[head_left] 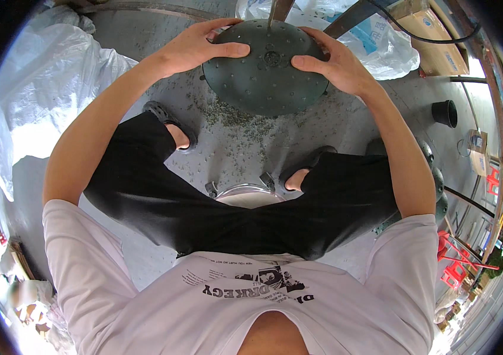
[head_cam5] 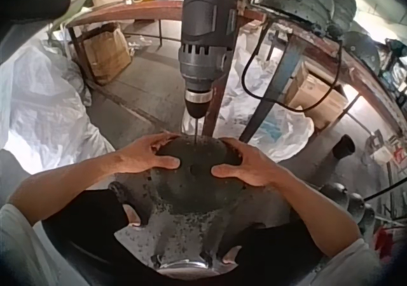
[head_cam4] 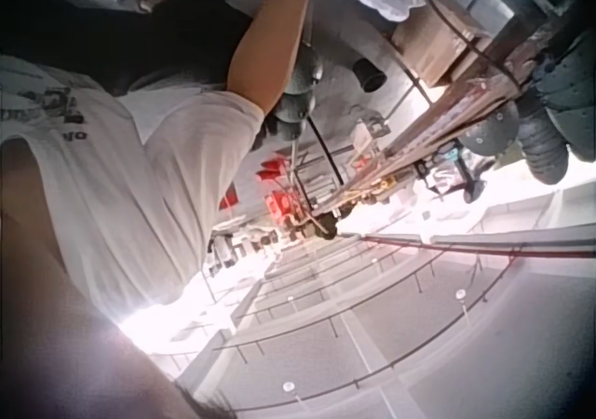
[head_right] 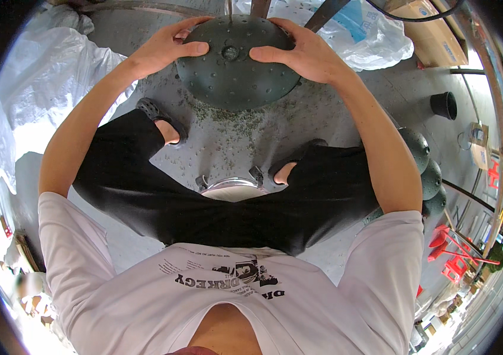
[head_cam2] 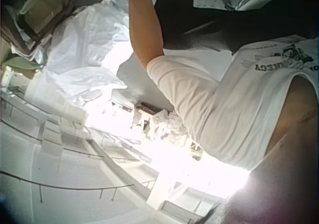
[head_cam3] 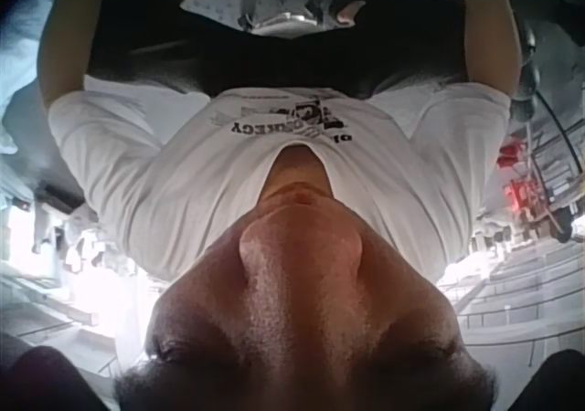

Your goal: The recorder is using a mounted electric drill to create holes in green plastic or rubber spheres in a workshop setting.

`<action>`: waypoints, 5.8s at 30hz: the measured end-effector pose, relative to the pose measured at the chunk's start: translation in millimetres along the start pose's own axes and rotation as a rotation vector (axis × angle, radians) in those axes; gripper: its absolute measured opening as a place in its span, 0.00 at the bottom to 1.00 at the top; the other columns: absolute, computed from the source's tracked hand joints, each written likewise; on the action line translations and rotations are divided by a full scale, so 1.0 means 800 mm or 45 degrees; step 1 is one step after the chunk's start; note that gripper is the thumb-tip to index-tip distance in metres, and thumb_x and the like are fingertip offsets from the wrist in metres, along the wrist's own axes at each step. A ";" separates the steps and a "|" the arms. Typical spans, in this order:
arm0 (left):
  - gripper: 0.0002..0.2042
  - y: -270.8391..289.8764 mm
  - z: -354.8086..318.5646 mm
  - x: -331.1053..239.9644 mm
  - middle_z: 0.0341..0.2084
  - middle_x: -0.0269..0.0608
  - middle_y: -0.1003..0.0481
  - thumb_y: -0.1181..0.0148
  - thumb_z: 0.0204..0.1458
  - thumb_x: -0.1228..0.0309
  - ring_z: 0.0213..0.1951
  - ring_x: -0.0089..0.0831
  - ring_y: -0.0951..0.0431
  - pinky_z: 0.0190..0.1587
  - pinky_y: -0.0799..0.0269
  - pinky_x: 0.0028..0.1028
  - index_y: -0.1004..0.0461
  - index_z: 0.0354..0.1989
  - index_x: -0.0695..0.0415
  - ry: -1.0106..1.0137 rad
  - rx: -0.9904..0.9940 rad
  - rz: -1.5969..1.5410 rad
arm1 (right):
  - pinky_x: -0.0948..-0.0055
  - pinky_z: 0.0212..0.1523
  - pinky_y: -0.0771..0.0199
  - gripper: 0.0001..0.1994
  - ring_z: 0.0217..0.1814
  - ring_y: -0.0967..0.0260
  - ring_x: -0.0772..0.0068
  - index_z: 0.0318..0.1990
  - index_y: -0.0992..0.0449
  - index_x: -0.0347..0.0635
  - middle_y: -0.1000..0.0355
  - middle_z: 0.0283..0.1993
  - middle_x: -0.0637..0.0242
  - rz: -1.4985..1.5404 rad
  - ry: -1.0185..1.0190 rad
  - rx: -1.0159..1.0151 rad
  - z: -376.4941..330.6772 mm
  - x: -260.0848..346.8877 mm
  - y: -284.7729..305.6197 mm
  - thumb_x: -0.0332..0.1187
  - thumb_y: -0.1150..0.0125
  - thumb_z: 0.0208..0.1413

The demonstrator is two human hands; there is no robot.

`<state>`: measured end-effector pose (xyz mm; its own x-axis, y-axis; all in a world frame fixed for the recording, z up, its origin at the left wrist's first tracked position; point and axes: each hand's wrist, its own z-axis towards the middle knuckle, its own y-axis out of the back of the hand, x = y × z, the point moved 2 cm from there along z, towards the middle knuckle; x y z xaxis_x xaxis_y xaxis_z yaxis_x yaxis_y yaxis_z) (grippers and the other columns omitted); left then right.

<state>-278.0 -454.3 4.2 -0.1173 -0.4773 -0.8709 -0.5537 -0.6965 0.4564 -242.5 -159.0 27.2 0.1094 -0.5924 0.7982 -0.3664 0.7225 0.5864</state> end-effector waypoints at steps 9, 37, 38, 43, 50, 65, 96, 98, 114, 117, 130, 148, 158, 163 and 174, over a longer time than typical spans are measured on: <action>0.41 0.002 0.001 0.004 0.49 0.44 0.23 0.28 0.48 0.47 0.52 0.34 0.25 0.57 0.31 0.31 0.34 0.69 0.53 -0.024 -0.015 -0.001 | 0.61 0.63 0.30 0.50 0.62 0.28 0.51 0.68 0.34 0.40 0.27 0.59 0.48 -0.009 0.001 0.006 0.002 0.000 0.000 0.65 0.29 0.42; 0.51 -0.029 0.005 0.005 0.58 0.59 0.33 0.33 0.47 0.37 0.61 0.45 0.32 0.63 0.37 0.44 0.48 0.74 0.52 0.096 0.130 0.093 | 0.56 0.71 0.41 0.56 0.73 0.42 0.48 0.73 0.45 0.45 0.39 0.70 0.48 -0.235 0.157 0.080 -0.006 -0.030 -0.011 0.57 0.22 0.38; 0.51 -0.029 0.005 0.006 0.58 0.59 0.33 0.33 0.47 0.37 0.61 0.45 0.32 0.63 0.37 0.44 0.48 0.74 0.52 0.098 0.129 0.095 | 0.57 0.72 0.41 0.55 0.74 0.42 0.50 0.73 0.45 0.46 0.39 0.70 0.49 -0.266 0.166 0.087 -0.008 -0.028 -0.013 0.54 0.21 0.39; 0.46 -0.036 0.004 0.008 0.53 0.54 0.30 0.37 0.52 0.37 0.55 0.43 0.27 0.59 0.36 0.40 0.47 0.71 0.52 0.190 0.116 -0.117 | 0.57 0.72 0.42 0.56 0.73 0.42 0.49 0.71 0.44 0.36 0.39 0.69 0.47 -0.296 0.147 -0.016 -0.012 -0.033 -0.022 0.54 0.20 0.36; 0.48 -0.035 -0.008 0.001 0.50 0.52 0.30 0.35 0.50 0.38 0.49 0.39 0.27 0.50 0.31 0.37 0.49 0.70 0.56 0.233 0.047 -0.122 | 0.56 0.70 0.39 0.59 0.71 0.39 0.47 0.69 0.41 0.32 0.39 0.68 0.46 -0.437 0.001 -0.006 -0.008 -0.016 -0.019 0.60 0.21 0.33; 0.49 -0.032 -0.022 0.021 0.56 0.53 0.32 0.36 0.53 0.40 0.51 0.39 0.25 0.50 0.23 0.41 0.57 0.71 0.56 0.408 0.047 -0.454 | 0.58 0.68 0.35 0.63 0.70 0.38 0.44 0.69 0.42 0.26 0.38 0.67 0.40 -0.100 -0.003 -0.028 -0.002 -0.014 -0.021 0.68 0.24 0.31; 0.64 -0.020 -0.022 0.029 0.66 0.64 0.46 0.18 0.36 0.51 0.63 0.50 0.34 0.65 0.35 0.45 0.61 0.75 0.56 0.158 0.172 -0.271 | 0.55 0.71 0.39 0.62 0.72 0.42 0.44 0.71 0.44 0.33 0.42 0.70 0.42 -0.210 0.110 -0.077 -0.009 -0.020 0.000 0.63 0.21 0.31; 0.64 -0.022 -0.021 0.029 0.67 0.65 0.46 0.18 0.36 0.50 0.63 0.50 0.33 0.65 0.35 0.45 0.61 0.75 0.55 0.218 0.169 -0.296 | 0.55 0.71 0.39 0.62 0.72 0.41 0.44 0.71 0.43 0.34 0.41 0.69 0.42 -0.108 0.131 0.027 -0.004 -0.027 -0.003 0.64 0.22 0.31; 0.67 -0.026 -0.020 0.043 0.66 0.67 0.43 0.16 0.35 0.55 0.65 0.52 0.34 0.66 0.35 0.46 0.66 0.76 0.56 0.128 0.210 -0.237 | 0.56 0.70 0.39 0.55 0.71 0.38 0.48 0.69 0.40 0.36 0.36 0.67 0.45 -0.224 0.129 -0.095 -0.013 -0.007 -0.010 0.59 0.21 0.37; 0.67 -0.024 -0.022 0.045 0.66 0.67 0.43 0.16 0.35 0.54 0.63 0.50 0.32 0.64 0.32 0.45 0.67 0.75 0.58 0.120 0.182 -0.209 | 0.56 0.70 0.39 0.54 0.71 0.39 0.48 0.70 0.40 0.38 0.37 0.68 0.45 -0.291 0.201 -0.142 -0.011 -0.005 -0.012 0.59 0.22 0.39; 0.67 -0.020 -0.021 0.025 0.64 0.64 0.40 0.16 0.35 0.52 0.67 0.52 0.38 0.69 0.41 0.46 0.64 0.74 0.65 -0.005 0.058 0.043 | 0.52 0.67 0.34 0.51 0.69 0.37 0.47 0.73 0.43 0.48 0.38 0.69 0.51 -0.161 0.183 -0.095 -0.008 -0.017 -0.013 0.57 0.24 0.44; 0.61 -0.025 -0.023 0.002 0.65 0.63 0.41 0.19 0.39 0.50 0.68 0.52 0.39 0.69 0.41 0.43 0.58 0.74 0.63 0.028 0.071 -0.007 | 0.53 0.71 0.41 0.55 0.73 0.42 0.46 0.73 0.45 0.41 0.40 0.70 0.45 -0.240 0.194 -0.048 -0.004 -0.016 -0.017 0.62 0.26 0.42; 0.61 -0.020 -0.022 0.007 0.65 0.63 0.40 0.20 0.39 0.48 0.67 0.52 0.37 0.67 0.37 0.43 0.58 0.76 0.53 -0.086 0.077 -0.094 | 0.56 0.69 0.37 0.56 0.70 0.37 0.45 0.71 0.41 0.40 0.36 0.67 0.43 -0.171 0.147 -0.078 0.000 -0.012 -0.014 0.65 0.26 0.39; 0.58 -0.019 -0.022 0.005 0.65 0.62 0.39 0.22 0.41 0.47 0.67 0.52 0.36 0.66 0.35 0.44 0.55 0.76 0.51 -0.133 0.069 -0.115 | 0.57 0.67 0.35 0.54 0.68 0.35 0.46 0.70 0.39 0.39 0.34 0.65 0.44 -0.152 0.146 -0.085 -0.001 -0.005 -0.007 0.65 0.27 0.40; 0.55 -0.019 -0.022 0.003 0.66 0.58 0.39 0.22 0.42 0.47 0.65 0.50 0.33 0.66 0.34 0.43 0.53 0.75 0.49 -0.119 0.078 -0.153 | 0.57 0.66 0.33 0.53 0.66 0.33 0.46 0.70 0.37 0.42 0.33 0.64 0.45 -0.159 0.139 -0.116 -0.005 -0.003 -0.006 0.65 0.27 0.40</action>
<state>-255.2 -454.6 -1.6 -0.1215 -0.3385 -0.9331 -0.6174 -0.7103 0.3381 -237.4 -159.6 22.7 0.2501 -0.6411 0.7255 -0.2586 0.6779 0.6882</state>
